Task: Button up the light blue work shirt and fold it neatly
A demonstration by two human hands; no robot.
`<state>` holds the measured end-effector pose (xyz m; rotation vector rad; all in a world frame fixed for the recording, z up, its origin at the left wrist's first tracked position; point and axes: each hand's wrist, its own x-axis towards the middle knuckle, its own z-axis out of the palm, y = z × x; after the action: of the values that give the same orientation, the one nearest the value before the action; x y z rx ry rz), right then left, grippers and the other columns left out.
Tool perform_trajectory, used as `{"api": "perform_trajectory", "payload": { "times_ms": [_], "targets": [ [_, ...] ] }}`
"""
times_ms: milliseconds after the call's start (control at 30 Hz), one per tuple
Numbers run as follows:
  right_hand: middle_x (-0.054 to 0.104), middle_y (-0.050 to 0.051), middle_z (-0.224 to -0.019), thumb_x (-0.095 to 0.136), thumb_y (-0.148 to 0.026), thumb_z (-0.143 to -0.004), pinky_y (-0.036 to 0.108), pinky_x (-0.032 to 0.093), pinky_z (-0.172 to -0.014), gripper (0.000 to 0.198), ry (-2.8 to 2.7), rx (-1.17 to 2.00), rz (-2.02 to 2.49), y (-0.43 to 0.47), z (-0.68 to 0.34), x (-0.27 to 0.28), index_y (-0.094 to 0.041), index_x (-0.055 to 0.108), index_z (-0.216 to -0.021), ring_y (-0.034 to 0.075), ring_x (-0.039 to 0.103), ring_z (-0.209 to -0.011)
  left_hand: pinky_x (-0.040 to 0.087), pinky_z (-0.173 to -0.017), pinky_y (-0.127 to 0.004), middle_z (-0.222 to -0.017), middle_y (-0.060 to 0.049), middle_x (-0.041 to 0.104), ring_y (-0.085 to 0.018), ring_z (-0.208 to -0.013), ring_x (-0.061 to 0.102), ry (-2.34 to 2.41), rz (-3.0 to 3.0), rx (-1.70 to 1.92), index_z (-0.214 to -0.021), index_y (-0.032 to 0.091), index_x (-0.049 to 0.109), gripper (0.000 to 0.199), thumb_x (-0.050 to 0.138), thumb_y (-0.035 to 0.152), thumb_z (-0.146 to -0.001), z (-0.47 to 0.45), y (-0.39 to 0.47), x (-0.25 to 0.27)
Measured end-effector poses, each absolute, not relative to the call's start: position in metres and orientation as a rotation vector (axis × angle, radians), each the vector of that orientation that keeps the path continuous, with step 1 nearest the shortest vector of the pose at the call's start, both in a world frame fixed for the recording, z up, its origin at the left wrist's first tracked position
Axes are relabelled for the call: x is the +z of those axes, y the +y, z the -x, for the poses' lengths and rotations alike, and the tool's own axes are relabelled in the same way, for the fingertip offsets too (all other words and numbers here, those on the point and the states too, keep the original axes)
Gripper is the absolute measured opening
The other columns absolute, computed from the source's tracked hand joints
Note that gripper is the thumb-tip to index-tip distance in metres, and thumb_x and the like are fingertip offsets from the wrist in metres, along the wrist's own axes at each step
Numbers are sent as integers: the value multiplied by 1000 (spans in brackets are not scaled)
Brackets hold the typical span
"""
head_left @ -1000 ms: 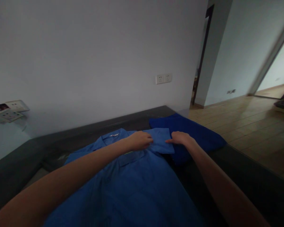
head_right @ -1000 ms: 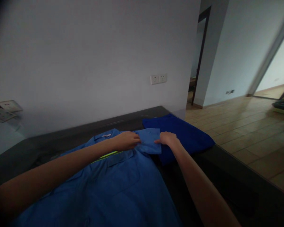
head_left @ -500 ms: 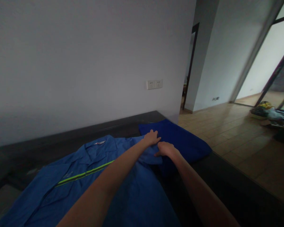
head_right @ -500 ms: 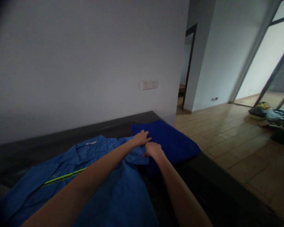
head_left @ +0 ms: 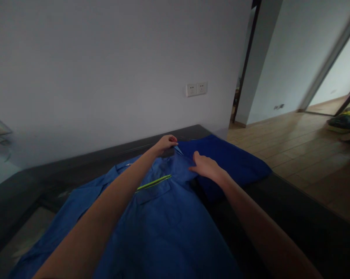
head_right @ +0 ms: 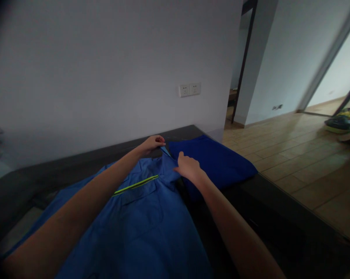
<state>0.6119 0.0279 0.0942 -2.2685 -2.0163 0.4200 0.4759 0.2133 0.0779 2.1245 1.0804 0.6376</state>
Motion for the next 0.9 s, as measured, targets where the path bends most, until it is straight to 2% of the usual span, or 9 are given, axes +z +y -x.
{"api": "perform_trajectory", "payload": {
  "times_ms": [100,200,300,433,533,600,700,800,900],
  "targets": [
    [66,16,-108,64,-29,-79,32,46,-74,50,-2018,412,2172,25,-600,101,-14,42,-121,29,65,-97,47,-65,-22,-86,-4,64,-11,-71,58,1078,-2046,687,-91,12,60,21,63,20,-72,-436,216,88],
    [67,12,-104,53,-15,-83,33,46,-74,37,-2069,235,2093,22,-582,105,-18,44,-119,27,66,-94,48,-65,-23,-96,-7,64,-12,-75,60,1105,-2003,664,-99,12,59,30,63,24,-72,-393,212,86],
    [68,11,-103,41,-9,-86,33,47,-74,32,-2191,86,1953,13,-557,101,-20,48,-116,25,66,-94,49,-65,-24,-102,-8,65,-15,-79,61,1136,-1988,564,-101,13,61,37,67,27,-68,-353,204,75],
    [68,14,-101,39,-7,-86,32,49,-70,33,-2471,122,1748,-2,-523,80,-16,52,-115,24,67,-92,53,-67,-27,-113,-8,63,-18,-83,64,1252,-2240,175,-119,17,56,54,68,22,-66,-320,190,53],
    [68,13,-104,58,-15,-81,32,49,-69,32,-2633,264,1628,-6,-515,67,-16,55,-113,26,67,-92,52,-78,-32,-122,-11,58,-20,-92,64,1339,-2414,62,-126,18,51,66,68,12,-62,-314,183,41],
    [67,12,-108,67,-21,-76,32,48,-71,39,-2627,341,1604,-2,-521,67,-18,56,-113,27,66,-95,49,-89,-34,-124,-12,57,-24,-104,61,1353,-2472,79,-123,17,54,65,70,10,-61,-318,181,37],
    [66,8,-107,62,-21,-80,30,47,-74,31,-2443,344,1690,3,-543,75,-20,57,-111,23,64,-94,41,-100,-33,-124,-13,59,-26,-116,55,1359,-2544,108,-118,15,59,49,66,14,-69,-334,183,36],
    [65,8,-104,52,-15,-86,30,47,-77,22,-2253,210,1805,-3,-562,73,-18,59,-107,20,62,-94,39,-101,-30,-121,-11,62,-23,-116,55,1359,-2570,147,-115,16,60,37,57,16,-79,-360,192,31],
    [61,9,-111,48,-10,-87,32,46,-83,26,-2208,108,1786,-20,-569,53,-17,59,-109,20,57,-103,41,-98,-28,-120,-13,62,-23,-113,57,1404,-2558,185,-115,14,60,33,53,21,-84,-390,201,18]
  ]
}}
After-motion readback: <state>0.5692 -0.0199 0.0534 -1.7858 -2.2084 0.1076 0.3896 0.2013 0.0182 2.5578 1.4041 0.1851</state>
